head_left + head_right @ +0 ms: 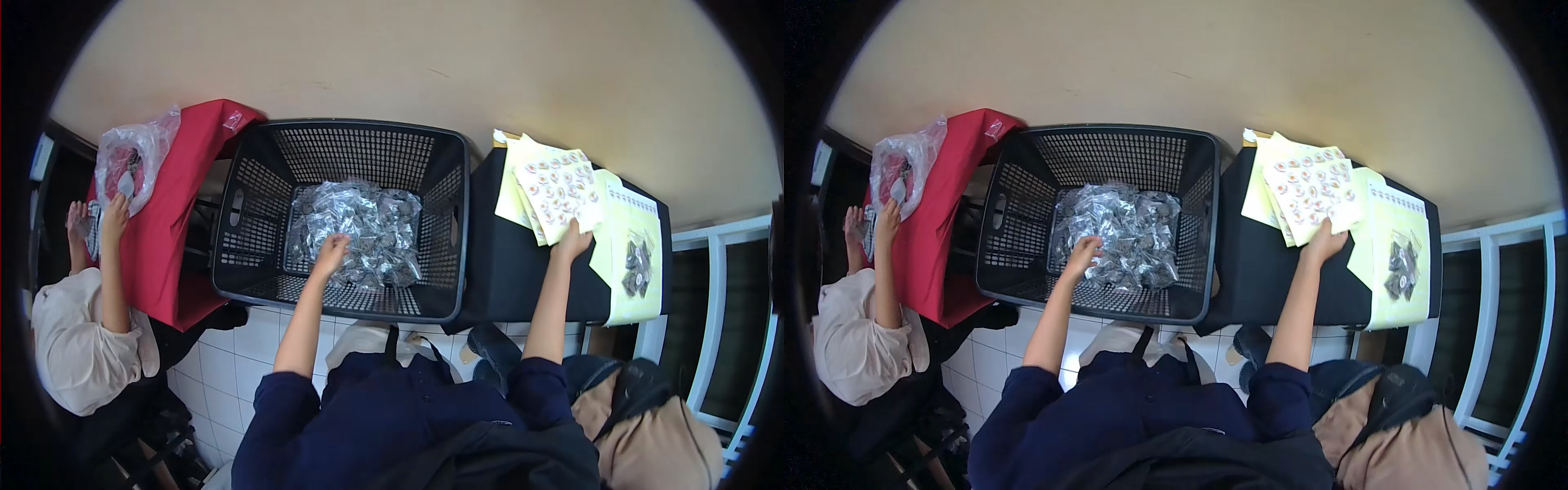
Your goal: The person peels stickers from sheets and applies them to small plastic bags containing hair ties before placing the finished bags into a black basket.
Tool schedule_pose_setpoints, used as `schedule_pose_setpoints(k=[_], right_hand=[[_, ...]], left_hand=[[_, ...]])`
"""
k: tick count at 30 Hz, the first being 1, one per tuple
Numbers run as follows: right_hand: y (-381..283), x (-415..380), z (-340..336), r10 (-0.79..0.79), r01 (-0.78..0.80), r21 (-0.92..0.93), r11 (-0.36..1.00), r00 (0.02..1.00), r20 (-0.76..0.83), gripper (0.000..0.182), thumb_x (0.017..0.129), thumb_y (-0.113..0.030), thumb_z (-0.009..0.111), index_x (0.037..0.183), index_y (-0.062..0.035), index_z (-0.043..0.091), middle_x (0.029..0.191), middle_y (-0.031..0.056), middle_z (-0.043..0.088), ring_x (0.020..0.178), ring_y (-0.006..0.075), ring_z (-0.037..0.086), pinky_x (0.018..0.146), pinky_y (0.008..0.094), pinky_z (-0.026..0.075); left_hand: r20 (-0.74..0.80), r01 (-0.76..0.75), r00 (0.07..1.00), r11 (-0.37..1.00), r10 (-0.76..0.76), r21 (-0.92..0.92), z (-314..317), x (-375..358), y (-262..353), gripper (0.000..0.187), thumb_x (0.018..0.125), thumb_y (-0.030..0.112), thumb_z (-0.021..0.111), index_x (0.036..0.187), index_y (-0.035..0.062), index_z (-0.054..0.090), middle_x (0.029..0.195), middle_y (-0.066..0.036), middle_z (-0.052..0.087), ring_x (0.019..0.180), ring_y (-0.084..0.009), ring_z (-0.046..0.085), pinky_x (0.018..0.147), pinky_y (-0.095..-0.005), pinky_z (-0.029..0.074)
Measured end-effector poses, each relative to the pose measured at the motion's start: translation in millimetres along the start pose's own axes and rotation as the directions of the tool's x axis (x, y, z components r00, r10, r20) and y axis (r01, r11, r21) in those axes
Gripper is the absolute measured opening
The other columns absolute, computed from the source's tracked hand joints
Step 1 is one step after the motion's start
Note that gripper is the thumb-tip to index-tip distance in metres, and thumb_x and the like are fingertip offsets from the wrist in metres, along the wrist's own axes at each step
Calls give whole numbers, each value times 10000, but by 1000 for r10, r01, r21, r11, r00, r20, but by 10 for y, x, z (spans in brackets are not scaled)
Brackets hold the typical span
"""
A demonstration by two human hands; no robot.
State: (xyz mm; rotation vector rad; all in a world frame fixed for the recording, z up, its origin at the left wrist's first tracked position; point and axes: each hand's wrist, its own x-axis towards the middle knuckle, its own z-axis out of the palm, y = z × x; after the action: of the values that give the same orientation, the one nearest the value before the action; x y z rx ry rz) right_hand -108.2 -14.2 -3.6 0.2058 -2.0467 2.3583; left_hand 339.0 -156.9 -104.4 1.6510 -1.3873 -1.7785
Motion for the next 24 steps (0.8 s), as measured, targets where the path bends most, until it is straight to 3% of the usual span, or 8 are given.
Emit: schedule_pose_setpoints(k=[4,9,11,15,16,19,20,24], right_hand=[[57,-49,-19,-23,22,-119,993,1000,-12,351,767,12,527,1093,91,424,1094,177,518,963,235,539,815,321,439],[-71,-177,-127,-135,155,-278,948,987,89,505,777,-60,618,1157,88,320,1172,228,431,1108,266,437,926,344,366],[-60,-260,-168,-277,209,-494,844,959,-66,567,776,-46,609,1219,79,278,1261,234,313,1208,278,316,998,364,287],[-354,-612,-73,-367,339,-549,764,928,63,595,773,-19,584,1255,68,248,1310,218,222,1256,295,225,1038,387,214],[-405,-697,-34,-433,421,-576,701,893,124,575,771,-7,571,1247,71,258,1306,210,230,1251,300,235,1039,397,213],[-499,-967,116,-525,588,-581,562,797,298,533,753,36,546,1223,58,296,1294,196,246,1221,310,287,1028,423,226],[-528,-1060,186,-541,630,-533,564,770,337,518,746,32,552,1209,53,320,1278,199,275,1206,311,308,1013,419,249],[-601,-1476,456,-445,712,-379,591,680,583,408,711,19,582,1100,32,458,1152,176,441,1117,300,417,946,376,324]], left_hand=[[-202,69,979,905,19,419,81,965,-832,674,710,390,645,1136,-76,409,1124,-248,463,1057,-350,454,905,-389,370],[-316,269,942,821,-115,503,188,1183,-1016,709,709,355,644,1210,-30,321,1234,-282,307,1145,-396,337,949,-406,328],[-332,279,937,795,-104,539,251,1187,-965,706,694,322,669,1212,-5,319,1240,-266,263,1150,-407,297,949,-419,320],[-242,278,958,691,-153,667,217,1266,-948,514,682,297,687,1086,60,475,1246,-208,237,1130,-367,276,910,-408,354],[-380,268,925,660,29,702,294,1253,-1028,355,689,265,683,944,70,530,1117,-184,414,1093,-309,351,885,-390,366],[-272,17,941,772,202,635,198,1253,-1113,296,693,221,680,878,57,516,846,-141,546,919,-272,489,832,-364,395],[-304,-111,922,916,241,386,205,1358,-1332,213,731,169,650,818,40,504,706,-88,576,759,-212,557,762,-313,422],[-5,-342,939,937,344,69,198,689,-162,77,803,67,562,788,18,505,832,-64,613,805,-97,553,679,-242,438]])
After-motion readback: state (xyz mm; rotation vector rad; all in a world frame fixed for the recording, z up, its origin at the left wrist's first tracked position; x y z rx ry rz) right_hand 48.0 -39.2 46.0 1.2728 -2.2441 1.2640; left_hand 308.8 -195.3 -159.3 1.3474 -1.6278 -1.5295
